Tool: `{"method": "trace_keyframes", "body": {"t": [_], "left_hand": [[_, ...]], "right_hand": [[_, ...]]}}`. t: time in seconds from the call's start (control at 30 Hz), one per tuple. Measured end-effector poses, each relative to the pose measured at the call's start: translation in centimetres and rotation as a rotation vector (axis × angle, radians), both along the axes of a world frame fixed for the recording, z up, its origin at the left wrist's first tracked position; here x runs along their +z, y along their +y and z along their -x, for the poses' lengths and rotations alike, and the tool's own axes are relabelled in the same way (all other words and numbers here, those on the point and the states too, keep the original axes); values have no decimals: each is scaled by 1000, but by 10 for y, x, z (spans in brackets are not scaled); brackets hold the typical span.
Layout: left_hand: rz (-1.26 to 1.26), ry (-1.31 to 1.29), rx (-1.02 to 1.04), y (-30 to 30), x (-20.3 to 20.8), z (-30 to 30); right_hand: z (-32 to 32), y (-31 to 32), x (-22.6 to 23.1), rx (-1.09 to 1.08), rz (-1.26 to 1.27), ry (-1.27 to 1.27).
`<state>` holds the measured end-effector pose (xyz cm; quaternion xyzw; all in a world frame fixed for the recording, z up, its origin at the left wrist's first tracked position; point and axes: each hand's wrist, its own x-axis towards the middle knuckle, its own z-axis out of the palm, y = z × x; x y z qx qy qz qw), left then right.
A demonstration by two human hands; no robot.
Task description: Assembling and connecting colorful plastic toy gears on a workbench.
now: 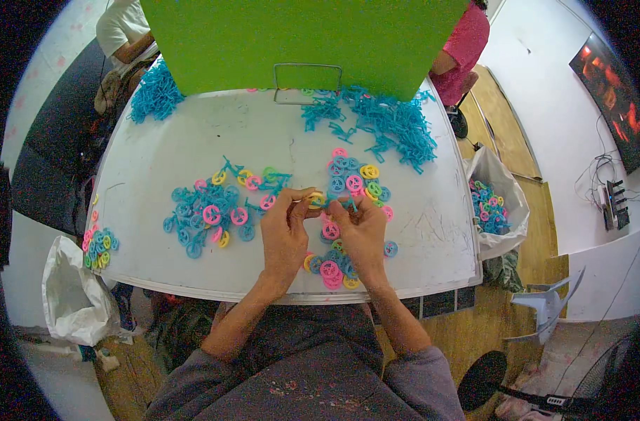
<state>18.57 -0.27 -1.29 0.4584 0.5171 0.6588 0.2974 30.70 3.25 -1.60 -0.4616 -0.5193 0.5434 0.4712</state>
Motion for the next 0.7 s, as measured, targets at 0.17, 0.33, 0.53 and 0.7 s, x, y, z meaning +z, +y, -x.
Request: {"method": "trace_keyframes", "body": {"t": [0.17, 0.33, 0.53, 0.7], "left_hand": [[7, 39, -33, 1, -3, 11], [62, 155, -46, -10, 9, 17], [-7, 586, 275, -26, 6, 74], [175, 853, 516, -25, 10, 86]], "right_hand": [[-7, 6, -3, 87, -135, -164], [-7, 5, 9, 155, -177, -250], [-47, 62, 17, 34, -420, -587], [-77, 129, -2, -55, -578, -830]]}}
